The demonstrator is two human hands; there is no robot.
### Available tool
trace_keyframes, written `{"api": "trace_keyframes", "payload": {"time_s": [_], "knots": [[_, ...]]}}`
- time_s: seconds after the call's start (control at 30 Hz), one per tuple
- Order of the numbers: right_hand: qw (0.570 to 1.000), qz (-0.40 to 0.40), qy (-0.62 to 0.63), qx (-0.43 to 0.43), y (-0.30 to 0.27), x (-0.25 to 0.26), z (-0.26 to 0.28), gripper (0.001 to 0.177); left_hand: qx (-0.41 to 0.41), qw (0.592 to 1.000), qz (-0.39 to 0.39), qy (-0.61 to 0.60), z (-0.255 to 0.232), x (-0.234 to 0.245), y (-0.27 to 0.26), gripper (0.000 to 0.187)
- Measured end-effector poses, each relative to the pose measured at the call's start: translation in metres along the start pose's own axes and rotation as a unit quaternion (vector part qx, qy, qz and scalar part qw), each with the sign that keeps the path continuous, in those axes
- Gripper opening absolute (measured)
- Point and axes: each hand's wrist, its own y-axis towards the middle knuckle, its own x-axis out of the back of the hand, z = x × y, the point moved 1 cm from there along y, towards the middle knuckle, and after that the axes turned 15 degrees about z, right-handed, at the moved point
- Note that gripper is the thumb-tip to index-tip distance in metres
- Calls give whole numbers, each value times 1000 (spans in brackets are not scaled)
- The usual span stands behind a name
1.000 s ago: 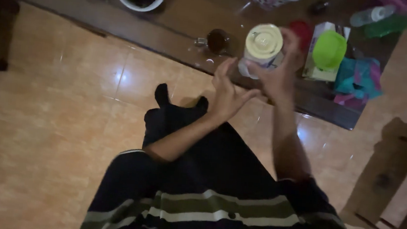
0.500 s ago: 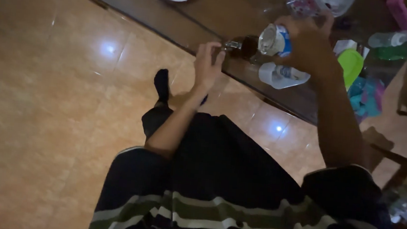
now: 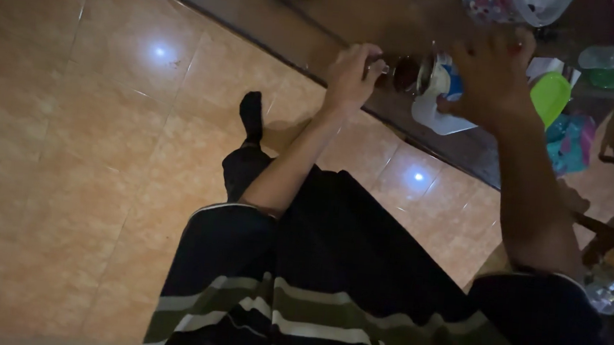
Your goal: Preparing a cup of tea by stirring the contents and then pouring condensed milk into the cup.
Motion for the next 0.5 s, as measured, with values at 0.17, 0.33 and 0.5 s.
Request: {"api": "trace_keyframes", "payload": {"time_s": [0.17,0.33,0.5], "knots": [[997,2,72,-21,-10,7,5,86,28,994,100,35,10,-10,18,19],[992,-10,114,-48,-18,0,10,87,19,989,142,25,19,-23,27,22],[991,-25,123,-37,-19,7,16,88,33,989,87,-113,33,-41,25,27]]}}
